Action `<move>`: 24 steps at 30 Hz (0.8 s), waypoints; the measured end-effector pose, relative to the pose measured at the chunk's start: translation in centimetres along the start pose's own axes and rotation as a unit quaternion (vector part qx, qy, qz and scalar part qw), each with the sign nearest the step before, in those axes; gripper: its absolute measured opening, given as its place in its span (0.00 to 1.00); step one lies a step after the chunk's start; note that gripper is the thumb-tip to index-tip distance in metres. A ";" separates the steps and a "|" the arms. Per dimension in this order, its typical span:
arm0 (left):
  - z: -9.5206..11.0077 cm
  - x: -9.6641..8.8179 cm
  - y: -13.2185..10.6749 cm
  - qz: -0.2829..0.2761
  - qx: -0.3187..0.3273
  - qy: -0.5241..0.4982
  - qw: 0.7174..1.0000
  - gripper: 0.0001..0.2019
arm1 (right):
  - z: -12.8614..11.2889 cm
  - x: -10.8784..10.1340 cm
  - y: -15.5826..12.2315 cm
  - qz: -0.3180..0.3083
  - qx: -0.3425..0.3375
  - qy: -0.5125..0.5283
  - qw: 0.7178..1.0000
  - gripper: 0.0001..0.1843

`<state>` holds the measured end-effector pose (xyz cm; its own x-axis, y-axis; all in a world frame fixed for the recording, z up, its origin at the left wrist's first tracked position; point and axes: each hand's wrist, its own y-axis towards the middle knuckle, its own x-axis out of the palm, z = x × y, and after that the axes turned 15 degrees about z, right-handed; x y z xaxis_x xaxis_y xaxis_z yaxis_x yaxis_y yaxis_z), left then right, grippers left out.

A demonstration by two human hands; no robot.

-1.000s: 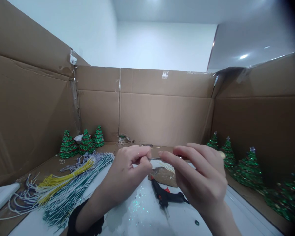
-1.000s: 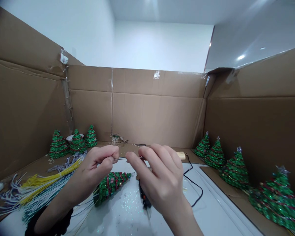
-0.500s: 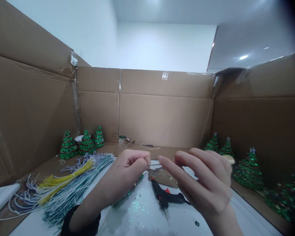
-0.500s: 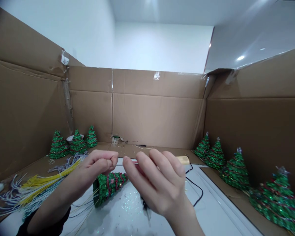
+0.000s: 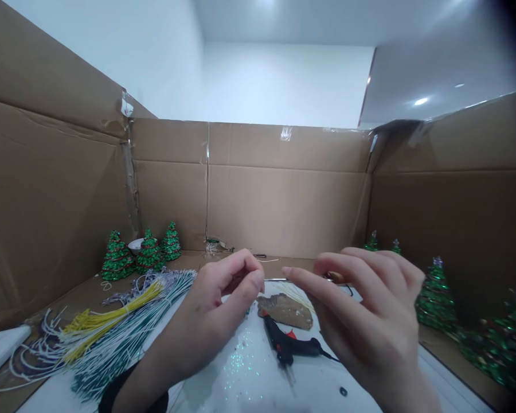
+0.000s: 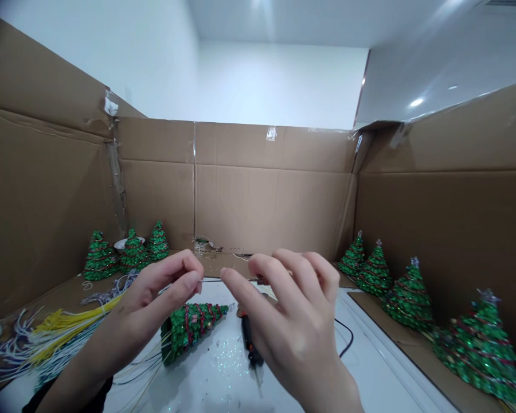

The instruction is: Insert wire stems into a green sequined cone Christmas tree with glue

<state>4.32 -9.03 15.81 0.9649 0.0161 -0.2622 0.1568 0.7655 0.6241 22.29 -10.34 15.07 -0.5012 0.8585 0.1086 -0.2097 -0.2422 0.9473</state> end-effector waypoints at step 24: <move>-0.5 0.6 0.2 0.051 0.178 0.163 0.969 0.11 | -1.4 1.4 -0.4 -0.192 0.509 0.352 0.761 0.14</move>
<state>4.82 -8.55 15.37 0.8701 0.3276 -0.3681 0.1825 0.4796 0.8583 20.51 -9.62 14.46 -0.9683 0.2353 -0.0843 0.1256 0.7499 0.6496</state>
